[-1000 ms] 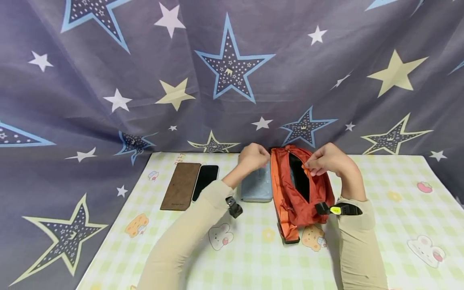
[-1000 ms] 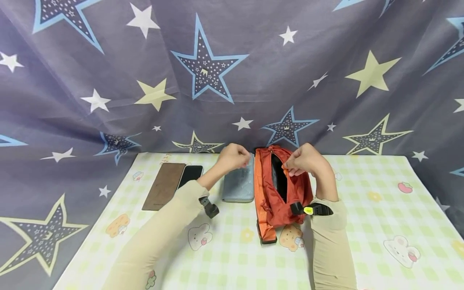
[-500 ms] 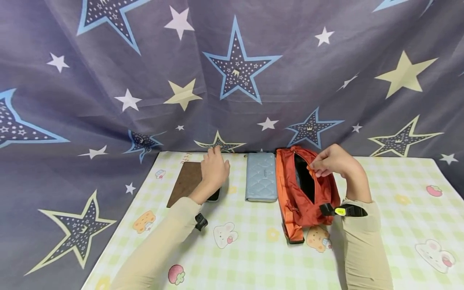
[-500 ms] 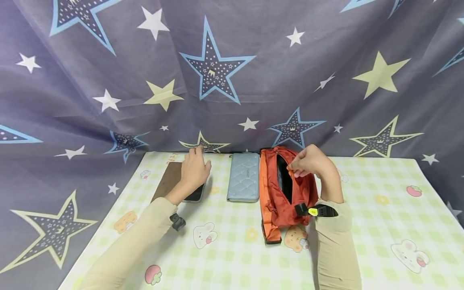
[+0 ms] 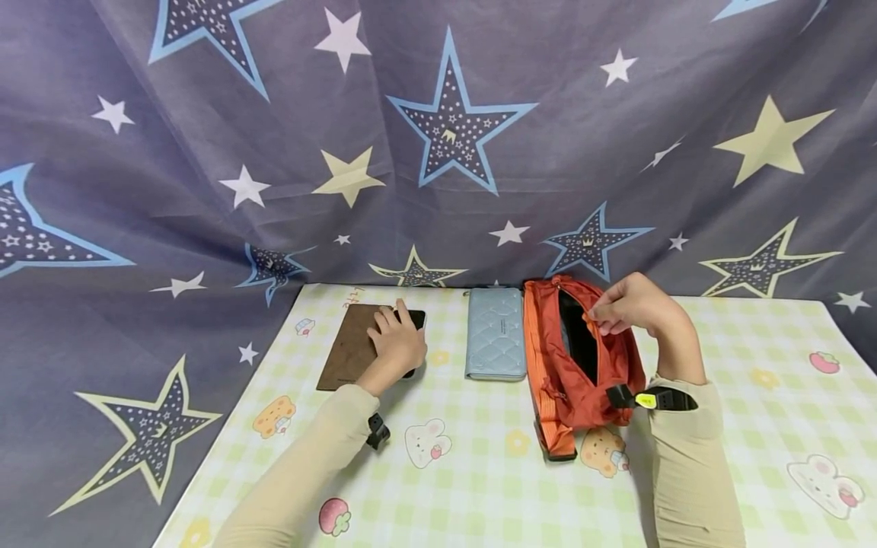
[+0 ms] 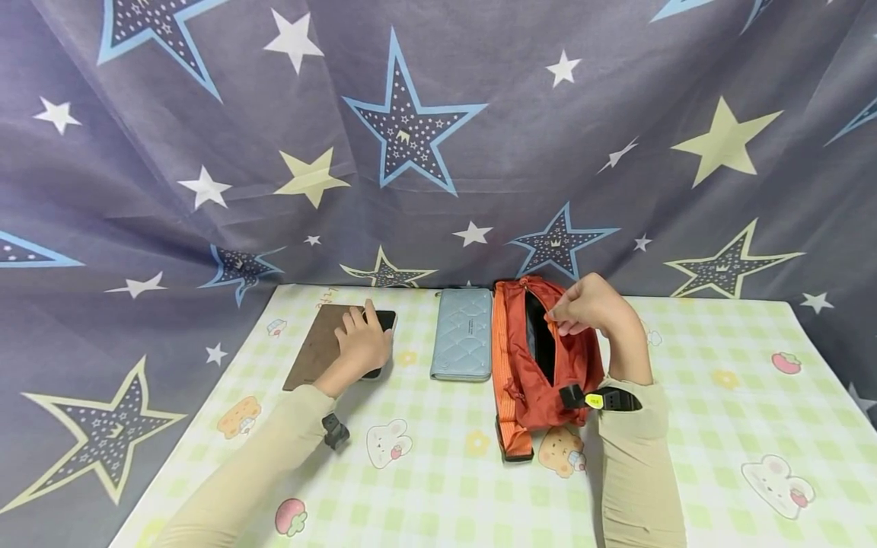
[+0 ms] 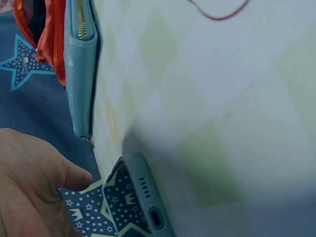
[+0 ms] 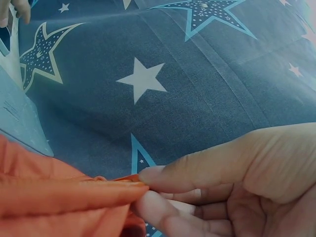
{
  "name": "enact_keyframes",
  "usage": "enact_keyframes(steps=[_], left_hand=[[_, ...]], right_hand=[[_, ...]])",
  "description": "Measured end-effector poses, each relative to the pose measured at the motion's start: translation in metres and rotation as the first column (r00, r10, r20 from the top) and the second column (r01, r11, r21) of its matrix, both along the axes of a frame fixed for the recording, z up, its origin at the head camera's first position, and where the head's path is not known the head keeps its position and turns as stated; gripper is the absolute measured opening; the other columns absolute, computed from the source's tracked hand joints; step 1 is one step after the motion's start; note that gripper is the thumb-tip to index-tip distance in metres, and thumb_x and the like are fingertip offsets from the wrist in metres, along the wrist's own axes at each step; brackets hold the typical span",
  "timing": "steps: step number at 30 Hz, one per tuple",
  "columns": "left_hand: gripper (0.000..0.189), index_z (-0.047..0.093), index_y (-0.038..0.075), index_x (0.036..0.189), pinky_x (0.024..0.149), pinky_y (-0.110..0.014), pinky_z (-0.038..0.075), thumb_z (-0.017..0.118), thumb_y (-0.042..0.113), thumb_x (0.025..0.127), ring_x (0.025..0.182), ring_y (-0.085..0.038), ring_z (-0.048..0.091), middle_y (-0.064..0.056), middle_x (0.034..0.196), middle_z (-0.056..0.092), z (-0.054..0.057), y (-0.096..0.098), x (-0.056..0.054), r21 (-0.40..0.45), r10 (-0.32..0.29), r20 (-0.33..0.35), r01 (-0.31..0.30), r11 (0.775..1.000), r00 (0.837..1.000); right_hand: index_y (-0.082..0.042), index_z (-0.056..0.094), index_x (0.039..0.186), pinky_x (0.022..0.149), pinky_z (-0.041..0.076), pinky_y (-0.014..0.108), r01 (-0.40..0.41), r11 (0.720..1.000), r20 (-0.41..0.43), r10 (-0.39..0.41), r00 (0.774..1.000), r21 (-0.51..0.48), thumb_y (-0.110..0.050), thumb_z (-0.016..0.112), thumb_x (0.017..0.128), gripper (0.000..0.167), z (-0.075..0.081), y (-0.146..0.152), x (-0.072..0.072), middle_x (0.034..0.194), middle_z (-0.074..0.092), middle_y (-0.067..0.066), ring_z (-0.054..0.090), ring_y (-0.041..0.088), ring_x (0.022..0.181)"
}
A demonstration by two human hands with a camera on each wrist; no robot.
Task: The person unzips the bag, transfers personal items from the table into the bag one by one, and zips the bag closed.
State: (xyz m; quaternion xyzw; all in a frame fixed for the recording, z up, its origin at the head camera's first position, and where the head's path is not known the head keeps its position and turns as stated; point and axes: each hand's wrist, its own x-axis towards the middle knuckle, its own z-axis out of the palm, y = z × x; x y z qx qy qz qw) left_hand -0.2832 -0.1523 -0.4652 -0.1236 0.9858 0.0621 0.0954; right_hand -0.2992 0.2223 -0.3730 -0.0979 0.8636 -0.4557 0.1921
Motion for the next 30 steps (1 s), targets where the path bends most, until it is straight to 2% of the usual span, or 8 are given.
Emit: enact_keyframes(steps=[4, 9, 14, 25, 30], left_hand=[[0.073, -0.004, 0.004, 0.163, 0.124, -0.065, 0.016, 0.033, 0.04, 0.111, 0.156, -0.048, 0.005, -0.032, 0.166, 0.001, -0.008, -0.001, -0.002, -0.001, 0.021, 0.063, -0.021, 1.0, 0.998], [0.07, 0.001, 0.002, 0.163, 0.125, -0.065, 0.011, 0.031, 0.04, 0.112, 0.157, -0.046, 0.003, -0.031, 0.167, 0.003, -0.013, -0.003, -0.001, 0.018, 0.007, 0.073, -0.008, 1.0, 0.997], [0.067, 0.008, -0.001, 0.162, 0.125, -0.066, 0.007, 0.03, 0.038, 0.112, 0.157, -0.044, 0.004, -0.031, 0.167, 0.004, -0.013, -0.003, 0.001, 0.026, -0.027, 0.071, 0.026, 0.999, 0.997], [0.066, 0.008, 0.0, 0.163, 0.127, -0.063, 0.007, 0.029, 0.038, 0.112, 0.158, -0.043, 0.005, -0.031, 0.167, 0.0, -0.014, -0.006, 0.003, 0.059, -0.068, 0.082, 0.064, 0.996, 0.994], [0.065, 0.009, 0.0, 0.163, 0.127, -0.062, 0.009, 0.031, 0.035, 0.112, 0.158, -0.042, 0.008, -0.03, 0.168, 0.003, -0.01, -0.004, 0.006, 0.07, -0.132, 0.086, 0.126, 0.99, 0.988]], right_hand=[[0.02, 0.07, 0.105, 0.064, 0.062, 0.03, -0.006, 1.0, -0.003, 0.006, 1.0, 0.003, -0.001, 0.065, 0.095, 0.024, 0.0, 0.0, 0.001, 0.081, 0.078, 0.009, 0.069, 0.011, 0.062], [0.02, 0.069, 0.106, 0.063, 0.062, 0.029, 0.001, 1.0, 0.007, -0.001, 1.0, 0.011, -0.001, 0.065, 0.095, 0.024, 0.001, 0.0, 0.0, 0.078, 0.076, 0.006, 0.069, 0.011, 0.062], [0.02, 0.07, 0.106, 0.063, 0.062, 0.029, 0.004, 1.0, 0.01, -0.005, 1.0, 0.009, -0.001, 0.065, 0.095, 0.024, 0.001, 0.001, 0.0, 0.077, 0.076, 0.005, 0.069, 0.011, 0.062], [0.019, 0.071, 0.104, 0.063, 0.062, 0.029, -0.002, 1.0, -0.012, 0.002, 1.0, 0.006, -0.002, 0.067, 0.094, 0.023, 0.001, -0.001, 0.001, 0.078, 0.077, 0.007, 0.069, 0.012, 0.061], [0.02, 0.07, 0.104, 0.063, 0.062, 0.031, -0.006, 1.0, -0.018, 0.006, 1.0, 0.02, -0.001, 0.066, 0.095, 0.024, -0.001, 0.0, -0.001, 0.079, 0.077, 0.009, 0.069, 0.013, 0.061]])
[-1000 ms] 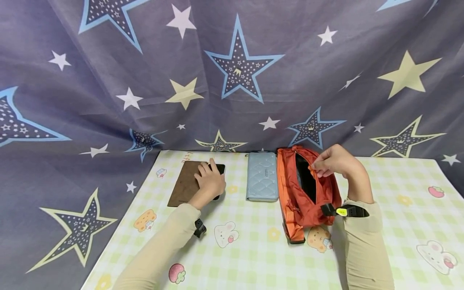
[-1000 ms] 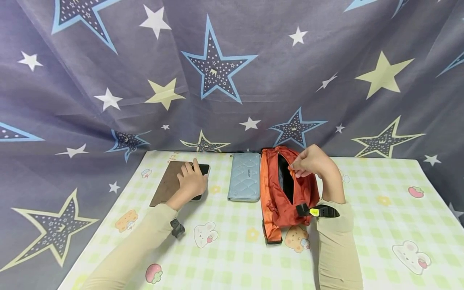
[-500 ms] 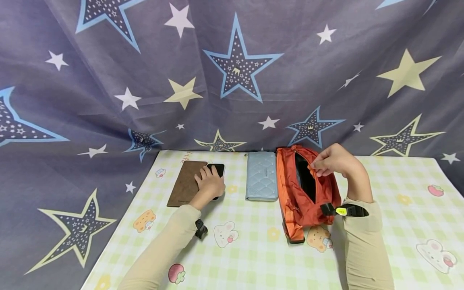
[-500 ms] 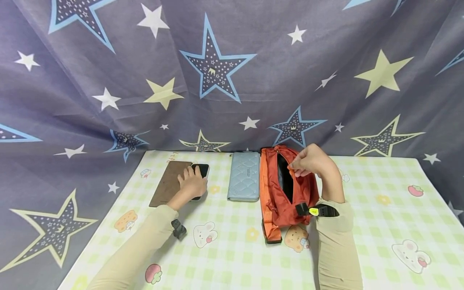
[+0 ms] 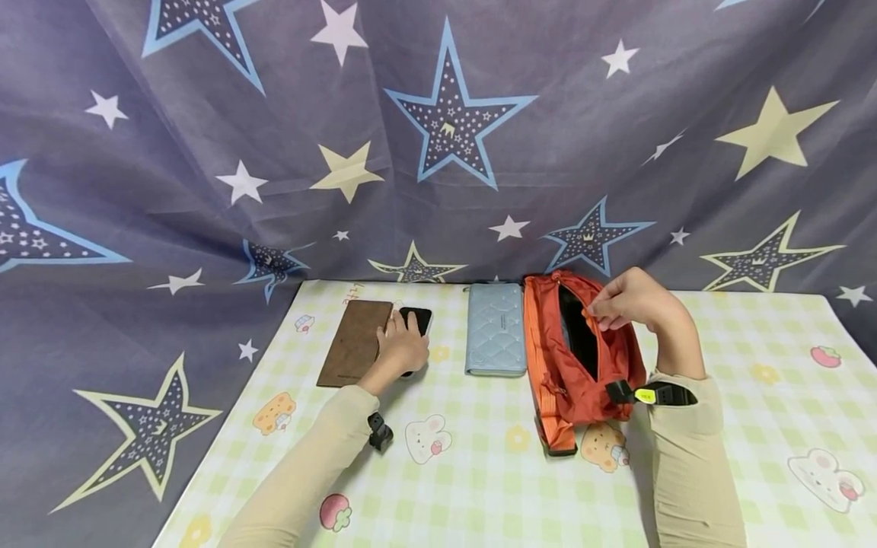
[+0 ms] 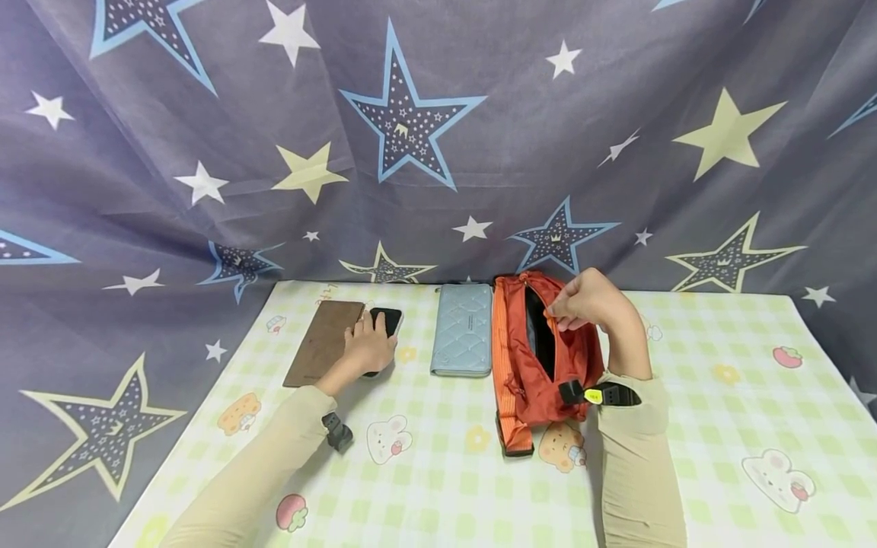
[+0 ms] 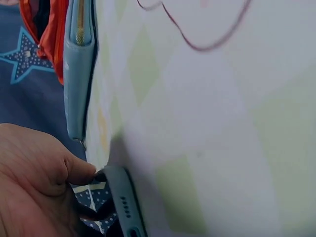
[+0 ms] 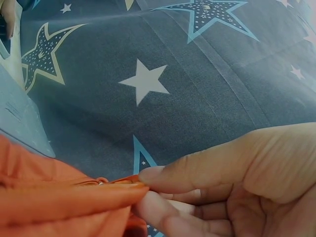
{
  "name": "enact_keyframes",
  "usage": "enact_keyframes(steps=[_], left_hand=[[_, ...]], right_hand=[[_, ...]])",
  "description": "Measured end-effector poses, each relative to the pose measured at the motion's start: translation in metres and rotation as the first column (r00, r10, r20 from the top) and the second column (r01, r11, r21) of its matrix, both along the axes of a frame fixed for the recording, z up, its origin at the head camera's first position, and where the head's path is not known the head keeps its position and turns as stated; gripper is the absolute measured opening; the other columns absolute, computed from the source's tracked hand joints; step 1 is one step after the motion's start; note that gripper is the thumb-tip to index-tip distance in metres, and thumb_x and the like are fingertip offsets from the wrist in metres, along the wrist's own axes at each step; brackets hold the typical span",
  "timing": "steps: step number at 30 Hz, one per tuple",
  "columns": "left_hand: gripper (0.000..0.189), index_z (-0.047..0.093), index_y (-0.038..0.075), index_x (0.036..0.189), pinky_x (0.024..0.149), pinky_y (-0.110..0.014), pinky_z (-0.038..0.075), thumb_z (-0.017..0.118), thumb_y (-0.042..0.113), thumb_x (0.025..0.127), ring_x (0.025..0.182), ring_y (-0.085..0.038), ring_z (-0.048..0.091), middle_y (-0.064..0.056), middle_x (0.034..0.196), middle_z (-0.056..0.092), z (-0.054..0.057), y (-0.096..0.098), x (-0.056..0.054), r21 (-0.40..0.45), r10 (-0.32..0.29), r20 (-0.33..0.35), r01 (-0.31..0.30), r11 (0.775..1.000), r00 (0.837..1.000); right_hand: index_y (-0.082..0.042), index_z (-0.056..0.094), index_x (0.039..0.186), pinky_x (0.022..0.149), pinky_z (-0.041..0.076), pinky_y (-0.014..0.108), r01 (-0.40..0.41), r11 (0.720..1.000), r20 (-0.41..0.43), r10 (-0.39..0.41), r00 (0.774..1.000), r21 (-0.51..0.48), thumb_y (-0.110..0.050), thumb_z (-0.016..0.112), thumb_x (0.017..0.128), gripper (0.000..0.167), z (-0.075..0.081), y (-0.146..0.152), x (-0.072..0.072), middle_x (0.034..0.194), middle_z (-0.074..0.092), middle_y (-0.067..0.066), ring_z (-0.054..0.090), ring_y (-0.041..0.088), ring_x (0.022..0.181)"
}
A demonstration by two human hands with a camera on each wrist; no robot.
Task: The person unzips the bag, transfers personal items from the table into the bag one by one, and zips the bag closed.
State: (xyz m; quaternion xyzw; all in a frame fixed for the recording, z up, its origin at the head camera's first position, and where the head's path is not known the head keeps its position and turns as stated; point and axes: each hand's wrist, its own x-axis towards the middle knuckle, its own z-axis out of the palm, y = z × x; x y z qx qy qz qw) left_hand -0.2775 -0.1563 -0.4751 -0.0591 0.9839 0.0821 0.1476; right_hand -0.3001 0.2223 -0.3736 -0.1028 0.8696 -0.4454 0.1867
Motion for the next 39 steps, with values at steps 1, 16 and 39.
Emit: enact_keyframes(steps=[1, 16, 39], left_hand=[[0.064, 0.009, 0.001, 0.163, 0.127, -0.062, 0.01, 0.032, 0.034, 0.112, 0.157, -0.042, 0.008, -0.029, 0.168, 0.003, 0.001, 0.001, 0.0, 0.007, -0.011, 0.001, 0.011, 1.0, 1.0], [0.064, 0.017, 0.007, 0.163, 0.124, -0.06, 0.021, 0.039, 0.036, 0.111, 0.154, -0.048, 0.015, -0.034, 0.165, 0.011, -0.001, 0.0, 0.002, 0.066, 0.017, -0.014, -0.016, 0.998, 1.0], [0.073, 0.024, -0.001, 0.159, 0.111, -0.064, 0.039, 0.058, 0.032, 0.104, 0.142, -0.057, 0.027, -0.037, 0.157, 0.023, 0.004, 0.005, -0.009, 0.077, 0.101, -0.063, -0.096, 0.992, 0.993]], right_hand=[[0.02, 0.07, 0.104, 0.063, 0.062, 0.031, 0.0, 1.0, 0.0, 0.0, 1.0, 0.0, -0.001, 0.066, 0.095, 0.024, 0.0, 0.0, 0.0, 0.079, 0.077, 0.009, 0.069, 0.012, 0.062], [0.02, 0.07, 0.105, 0.063, 0.062, 0.029, -0.004, 1.0, 0.001, 0.004, 1.0, 0.003, -0.001, 0.065, 0.095, 0.024, -0.004, 0.001, -0.003, 0.078, 0.077, 0.008, 0.069, 0.011, 0.062], [0.017, 0.072, 0.103, 0.063, 0.061, 0.029, -0.006, 1.0, -0.01, 0.006, 1.0, -0.002, -0.004, 0.069, 0.094, 0.024, -0.002, -0.001, -0.001, 0.079, 0.077, 0.007, 0.069, 0.01, 0.062]])
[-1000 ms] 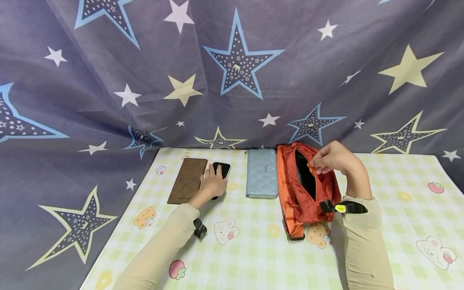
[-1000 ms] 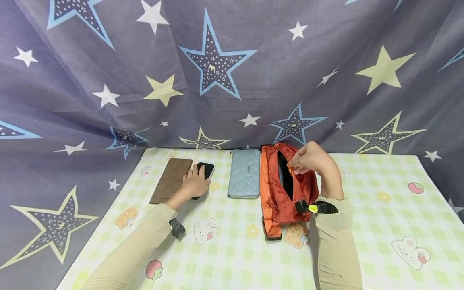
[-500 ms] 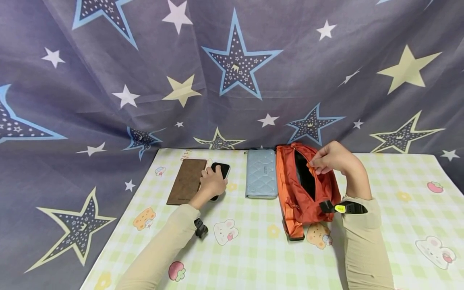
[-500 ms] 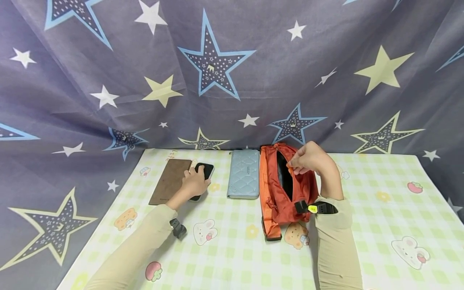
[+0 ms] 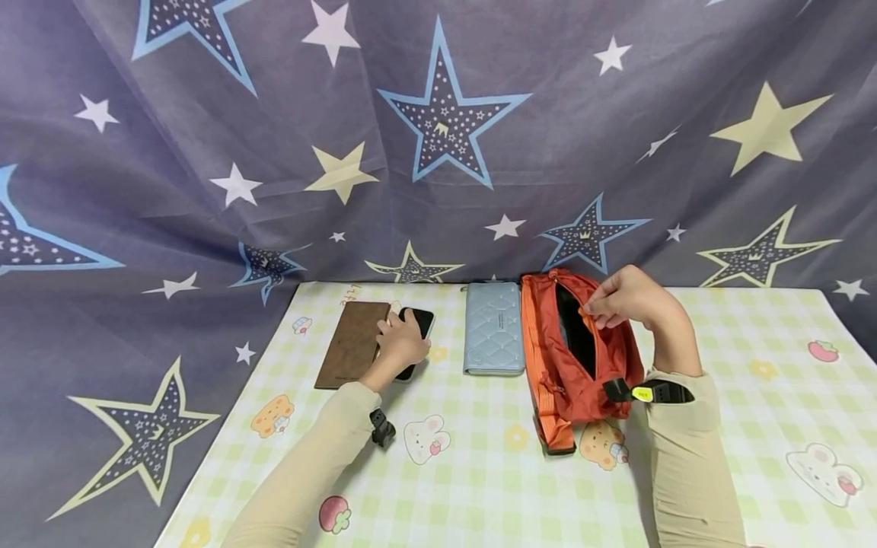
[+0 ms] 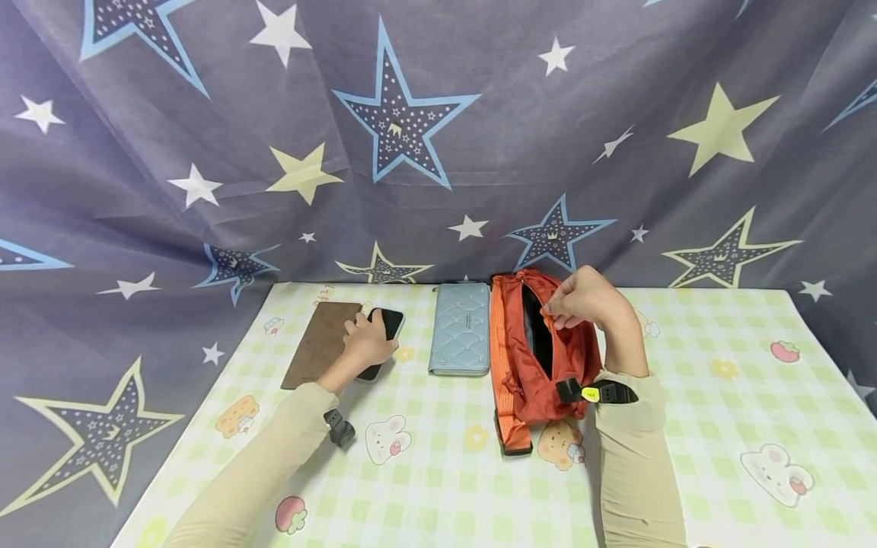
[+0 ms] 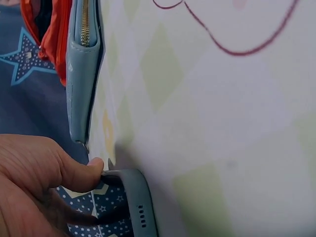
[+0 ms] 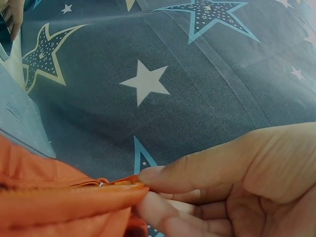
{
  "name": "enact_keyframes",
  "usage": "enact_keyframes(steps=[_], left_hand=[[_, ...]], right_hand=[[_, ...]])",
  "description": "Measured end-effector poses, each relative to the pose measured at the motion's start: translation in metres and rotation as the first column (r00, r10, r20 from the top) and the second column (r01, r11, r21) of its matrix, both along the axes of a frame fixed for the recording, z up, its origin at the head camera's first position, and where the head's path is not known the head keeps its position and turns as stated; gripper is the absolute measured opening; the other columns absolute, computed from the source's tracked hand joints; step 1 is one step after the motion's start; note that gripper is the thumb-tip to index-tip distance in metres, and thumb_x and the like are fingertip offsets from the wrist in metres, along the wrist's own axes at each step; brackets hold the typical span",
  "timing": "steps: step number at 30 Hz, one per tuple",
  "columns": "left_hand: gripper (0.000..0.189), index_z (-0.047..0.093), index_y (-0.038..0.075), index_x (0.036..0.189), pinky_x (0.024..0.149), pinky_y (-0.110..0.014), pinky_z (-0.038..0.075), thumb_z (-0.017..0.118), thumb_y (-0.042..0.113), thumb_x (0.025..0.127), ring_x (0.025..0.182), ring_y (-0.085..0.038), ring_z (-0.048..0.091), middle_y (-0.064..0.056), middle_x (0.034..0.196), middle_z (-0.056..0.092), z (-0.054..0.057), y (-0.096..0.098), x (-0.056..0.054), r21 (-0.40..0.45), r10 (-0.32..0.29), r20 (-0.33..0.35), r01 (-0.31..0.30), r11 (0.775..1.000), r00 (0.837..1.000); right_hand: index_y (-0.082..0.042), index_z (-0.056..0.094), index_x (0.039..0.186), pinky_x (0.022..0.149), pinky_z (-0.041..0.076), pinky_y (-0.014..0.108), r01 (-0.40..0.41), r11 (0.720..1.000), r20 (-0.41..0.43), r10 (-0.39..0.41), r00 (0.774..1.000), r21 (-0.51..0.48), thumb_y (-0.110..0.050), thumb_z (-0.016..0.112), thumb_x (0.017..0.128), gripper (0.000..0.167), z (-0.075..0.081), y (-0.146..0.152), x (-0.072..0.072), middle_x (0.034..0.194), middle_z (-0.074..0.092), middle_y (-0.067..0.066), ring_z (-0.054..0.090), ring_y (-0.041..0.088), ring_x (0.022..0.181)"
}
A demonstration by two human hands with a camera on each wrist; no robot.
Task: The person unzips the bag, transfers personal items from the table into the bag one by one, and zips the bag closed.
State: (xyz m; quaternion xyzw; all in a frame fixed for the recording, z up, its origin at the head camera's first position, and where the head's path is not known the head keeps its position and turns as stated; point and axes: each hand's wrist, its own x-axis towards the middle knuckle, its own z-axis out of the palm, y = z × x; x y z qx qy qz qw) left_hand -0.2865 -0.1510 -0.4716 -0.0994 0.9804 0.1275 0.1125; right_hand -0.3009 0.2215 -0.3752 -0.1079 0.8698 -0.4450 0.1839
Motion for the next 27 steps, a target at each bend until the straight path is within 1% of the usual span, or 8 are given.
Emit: enact_keyframes(steps=[4, 9, 12, 16, 19, 22, 24, 27], left_hand=[[0.083, 0.024, -0.003, 0.159, 0.11, -0.064, 0.041, 0.067, 0.035, 0.099, 0.143, -0.057, 0.028, -0.035, 0.158, 0.023, 0.002, -0.003, -0.003, -0.002, 0.016, -0.021, -0.016, 1.0, 1.0], [0.09, 0.028, -0.004, 0.157, 0.107, -0.065, 0.044, 0.076, 0.037, 0.093, 0.143, -0.057, 0.029, -0.033, 0.158, 0.026, 0.007, -0.007, -0.007, 0.039, 0.025, -0.027, -0.024, 0.999, 0.999], [0.096, 0.026, -0.003, 0.158, 0.109, -0.065, 0.042, 0.08, 0.036, 0.089, 0.145, -0.057, 0.028, -0.033, 0.16, 0.025, 0.009, -0.009, -0.009, 0.059, 0.036, -0.032, -0.034, 0.998, 0.999], [0.103, 0.026, -0.004, 0.158, 0.109, -0.065, 0.043, 0.084, 0.039, 0.085, 0.143, -0.056, 0.03, -0.032, 0.158, 0.029, 0.009, -0.011, -0.011, 0.046, 0.056, -0.05, -0.054, 0.998, 0.997], [0.095, 0.042, -0.006, 0.15, 0.103, -0.06, 0.049, 0.086, 0.043, 0.082, 0.135, -0.053, 0.04, -0.031, 0.148, 0.044, 0.008, -0.011, -0.011, 0.007, 0.056, -0.064, -0.055, 0.998, 0.996], [0.081, 0.061, -0.005, 0.133, 0.098, -0.055, 0.051, 0.089, 0.046, 0.077, 0.121, -0.046, 0.051, -0.027, 0.131, 0.059, 0.008, -0.013, -0.011, -0.041, 0.033, -0.088, -0.036, 0.998, 0.996], [0.077, 0.066, -0.003, 0.126, 0.098, -0.052, 0.051, 0.09, 0.049, 0.075, 0.111, -0.042, 0.058, -0.024, 0.121, 0.066, 0.009, -0.015, -0.011, -0.061, 0.021, -0.099, -0.027, 0.998, 0.995], [0.08, 0.065, -0.001, 0.125, 0.085, -0.043, 0.054, 0.09, 0.054, 0.072, 0.091, -0.033, 0.065, -0.019, 0.112, 0.07, 0.012, -0.017, -0.011, -0.073, 0.036, -0.085, -0.042, 0.996, 0.996]], right_hand=[[0.016, 0.072, 0.104, 0.064, 0.062, 0.03, -0.001, 1.0, -0.005, 0.001, 1.0, 0.01, -0.005, 0.068, 0.095, 0.024, 0.001, 0.0, 0.001, 0.081, 0.078, 0.009, 0.069, 0.011, 0.063], [0.016, 0.073, 0.105, 0.065, 0.062, 0.029, 0.009, 1.0, -0.005, -0.009, 1.0, 0.014, -0.004, 0.067, 0.095, 0.023, 0.004, -0.001, 0.003, 0.083, 0.078, 0.01, 0.07, 0.012, 0.064], [0.015, 0.073, 0.105, 0.064, 0.062, 0.029, 0.01, 1.0, -0.009, -0.01, 1.0, 0.018, -0.004, 0.066, 0.095, 0.022, 0.005, -0.001, 0.004, 0.083, 0.078, 0.01, 0.07, 0.013, 0.064], [0.015, 0.073, 0.104, 0.064, 0.062, 0.03, 0.006, 1.0, -0.011, -0.006, 1.0, 0.016, -0.004, 0.066, 0.095, 0.022, 0.004, -0.001, 0.004, 0.083, 0.078, 0.011, 0.07, 0.013, 0.063], [0.015, 0.073, 0.104, 0.064, 0.062, 0.03, 0.007, 1.0, -0.01, -0.007, 1.0, 0.013, -0.004, 0.066, 0.096, 0.022, 0.004, -0.001, 0.004, 0.083, 0.078, 0.011, 0.07, 0.013, 0.063], [0.015, 0.073, 0.104, 0.064, 0.062, 0.03, 0.01, 1.0, -0.012, -0.01, 1.0, 0.014, -0.004, 0.066, 0.096, 0.022, 0.004, -0.001, 0.004, 0.083, 0.078, 0.011, 0.07, 0.013, 0.063], [0.015, 0.073, 0.105, 0.064, 0.062, 0.03, 0.013, 1.0, -0.01, -0.013, 1.0, 0.015, -0.004, 0.066, 0.096, 0.023, 0.004, -0.001, 0.004, 0.082, 0.078, 0.011, 0.07, 0.014, 0.063], [0.015, 0.073, 0.105, 0.063, 0.062, 0.03, 0.017, 1.0, -0.007, -0.017, 1.0, 0.016, -0.005, 0.066, 0.096, 0.023, 0.004, 0.0, 0.003, 0.081, 0.078, 0.01, 0.07, 0.013, 0.063]])
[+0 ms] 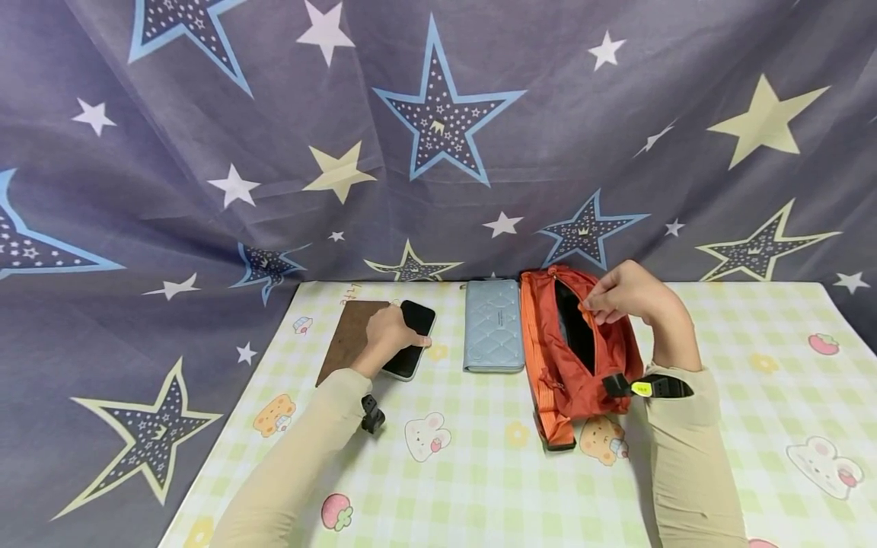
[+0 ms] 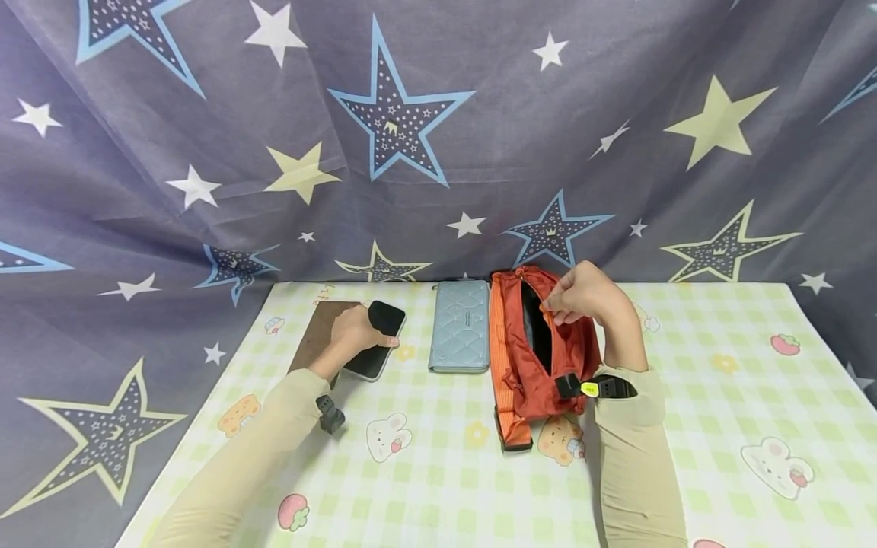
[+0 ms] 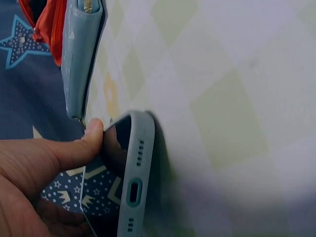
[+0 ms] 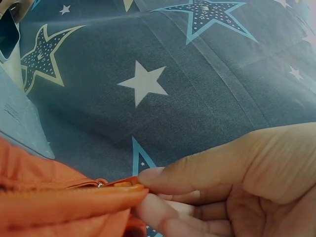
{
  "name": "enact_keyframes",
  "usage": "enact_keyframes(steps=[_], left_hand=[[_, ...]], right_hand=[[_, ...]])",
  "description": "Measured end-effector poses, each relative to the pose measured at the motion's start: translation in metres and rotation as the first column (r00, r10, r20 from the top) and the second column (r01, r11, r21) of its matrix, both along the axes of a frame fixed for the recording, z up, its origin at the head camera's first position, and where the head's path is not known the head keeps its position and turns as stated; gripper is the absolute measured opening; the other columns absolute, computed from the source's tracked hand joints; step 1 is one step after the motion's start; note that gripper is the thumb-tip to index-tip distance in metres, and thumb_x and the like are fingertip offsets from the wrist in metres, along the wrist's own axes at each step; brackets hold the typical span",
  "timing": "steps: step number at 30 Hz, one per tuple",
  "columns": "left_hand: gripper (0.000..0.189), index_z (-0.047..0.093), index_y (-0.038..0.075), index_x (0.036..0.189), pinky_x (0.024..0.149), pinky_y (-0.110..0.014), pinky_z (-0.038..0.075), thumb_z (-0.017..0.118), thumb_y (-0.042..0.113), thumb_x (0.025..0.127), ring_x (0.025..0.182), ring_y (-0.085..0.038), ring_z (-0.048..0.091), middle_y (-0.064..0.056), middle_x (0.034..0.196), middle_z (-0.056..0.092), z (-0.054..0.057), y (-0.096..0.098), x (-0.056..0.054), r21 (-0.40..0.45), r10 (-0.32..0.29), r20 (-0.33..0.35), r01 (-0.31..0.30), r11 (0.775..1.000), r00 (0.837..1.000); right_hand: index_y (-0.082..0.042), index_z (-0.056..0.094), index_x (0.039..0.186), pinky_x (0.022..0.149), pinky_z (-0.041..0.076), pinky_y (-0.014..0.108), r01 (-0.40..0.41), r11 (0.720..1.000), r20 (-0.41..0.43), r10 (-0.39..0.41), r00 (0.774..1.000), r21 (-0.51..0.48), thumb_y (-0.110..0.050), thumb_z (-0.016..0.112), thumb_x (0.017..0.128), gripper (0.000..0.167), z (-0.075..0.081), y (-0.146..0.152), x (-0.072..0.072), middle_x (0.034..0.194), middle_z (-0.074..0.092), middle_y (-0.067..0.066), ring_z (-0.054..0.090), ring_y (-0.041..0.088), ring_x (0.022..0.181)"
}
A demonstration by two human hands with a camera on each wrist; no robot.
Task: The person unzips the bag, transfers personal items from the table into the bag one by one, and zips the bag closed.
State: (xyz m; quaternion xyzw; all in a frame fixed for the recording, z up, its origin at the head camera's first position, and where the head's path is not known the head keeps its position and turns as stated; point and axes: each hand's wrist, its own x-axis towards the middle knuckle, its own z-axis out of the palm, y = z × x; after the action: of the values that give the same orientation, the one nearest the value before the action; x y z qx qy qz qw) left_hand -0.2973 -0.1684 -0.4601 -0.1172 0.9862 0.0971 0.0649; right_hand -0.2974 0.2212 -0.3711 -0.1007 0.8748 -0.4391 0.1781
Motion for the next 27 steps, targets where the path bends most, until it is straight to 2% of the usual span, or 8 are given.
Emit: enact_keyframes(steps=[3, 6, 12, 15, 18, 19, 21, 27], left_hand=[[0.092, 0.058, 0.002, 0.137, 0.071, -0.039, 0.055, 0.089, 0.058, 0.071, 0.084, -0.03, 0.066, -0.019, 0.113, 0.07, 0.002, -0.002, 0.0, 0.024, 0.044, 0.027, -0.044, 0.999, 0.999], [0.098, 0.053, 0.004, 0.144, 0.072, -0.04, 0.055, 0.088, 0.06, 0.071, 0.088, -0.031, 0.066, -0.019, 0.118, 0.068, 0.003, -0.005, -0.001, 0.032, 0.04, 0.048, -0.042, 0.999, 0.998], [0.072, 0.061, 0.005, 0.135, 0.063, -0.034, 0.048, 0.087, 0.044, 0.08, 0.08, -0.027, 0.062, -0.018, 0.121, 0.067, 0.015, -0.023, -0.006, 0.178, 0.018, 0.102, -0.036, 0.983, 0.995], [0.068, 0.056, 0.003, 0.142, 0.071, -0.035, 0.057, 0.085, 0.028, 0.085, 0.089, -0.028, 0.064, -0.019, 0.136, 0.06, 0.023, -0.033, -0.008, 0.347, 0.02, 0.154, -0.073, 0.935, 0.988], [0.064, 0.051, -0.003, 0.143, 0.086, -0.041, 0.06, 0.08, 0.012, 0.089, 0.105, -0.032, 0.065, -0.021, 0.144, 0.051, 0.028, -0.041, -0.011, 0.521, 0.015, 0.219, -0.13, 0.843, 0.976], [0.05, 0.057, -0.006, 0.132, 0.088, -0.042, 0.06, 0.079, 0.008, 0.089, 0.105, -0.032, 0.065, -0.021, 0.132, 0.057, 0.029, -0.044, -0.012, 0.559, 0.007, 0.236, -0.141, 0.817, 0.972], [0.049, 0.056, -0.008, 0.133, 0.092, -0.042, 0.059, 0.076, 0.004, 0.09, 0.108, -0.032, 0.065, -0.022, 0.135, 0.056, 0.031, -0.048, -0.014, 0.611, -0.02, 0.263, -0.15, 0.777, 0.965], [0.062, 0.045, -0.009, 0.148, 0.088, -0.03, 0.06, 0.07, 0.0, 0.092, 0.093, -0.016, 0.064, -0.021, 0.143, 0.058, 0.035, -0.059, -0.019, 0.687, -0.1, 0.331, -0.166, 0.708, 0.938]], right_hand=[[0.015, 0.073, 0.105, 0.063, 0.061, 0.029, 0.002, 1.0, 0.002, -0.002, 1.0, 0.004, -0.005, 0.066, 0.095, 0.023, 0.001, 0.001, -0.001, 0.08, 0.078, 0.01, 0.07, 0.013, 0.063], [0.015, 0.073, 0.104, 0.062, 0.061, 0.03, 0.001, 1.0, -0.001, -0.001, 1.0, 0.009, -0.005, 0.067, 0.095, 0.023, 0.001, 0.001, -0.001, 0.079, 0.078, 0.009, 0.07, 0.013, 0.062], [0.014, 0.074, 0.104, 0.063, 0.061, 0.03, 0.001, 1.0, -0.005, -0.001, 1.0, 0.008, -0.005, 0.067, 0.096, 0.023, 0.001, 0.001, 0.0, 0.08, 0.078, 0.01, 0.07, 0.013, 0.063], [0.014, 0.074, 0.104, 0.064, 0.062, 0.03, 0.001, 1.0, -0.01, -0.001, 1.0, 0.011, -0.005, 0.067, 0.096, 0.022, 0.001, 0.0, 0.0, 0.082, 0.078, 0.011, 0.07, 0.013, 0.063], [0.014, 0.074, 0.104, 0.064, 0.062, 0.031, -0.005, 1.0, -0.011, 0.005, 1.0, 0.01, -0.006, 0.067, 0.096, 0.023, 0.001, 0.001, 0.0, 0.083, 0.078, 0.012, 0.071, 0.014, 0.064], [0.014, 0.074, 0.104, 0.064, 0.062, 0.031, -0.005, 1.0, -0.011, 0.005, 1.0, 0.01, -0.006, 0.067, 0.096, 0.023, 0.0, 0.001, 0.0, 0.083, 0.078, 0.012, 0.071, 0.014, 0.064], [0.014, 0.074, 0.104, 0.064, 0.062, 0.031, -0.008, 1.0, -0.012, 0.008, 1.0, 0.01, -0.006, 0.067, 0.096, 0.023, 0.0, 0.001, 0.0, 0.083, 0.078, 0.011, 0.071, 0.014, 0.064], [0.015, 0.074, 0.104, 0.064, 0.062, 0.03, -0.012, 1.0, -0.01, 0.012, 1.0, 0.008, -0.005, 0.066, 0.096, 0.022, 0.0, 0.001, -0.001, 0.082, 0.078, 0.01, 0.07, 0.013, 0.064]])
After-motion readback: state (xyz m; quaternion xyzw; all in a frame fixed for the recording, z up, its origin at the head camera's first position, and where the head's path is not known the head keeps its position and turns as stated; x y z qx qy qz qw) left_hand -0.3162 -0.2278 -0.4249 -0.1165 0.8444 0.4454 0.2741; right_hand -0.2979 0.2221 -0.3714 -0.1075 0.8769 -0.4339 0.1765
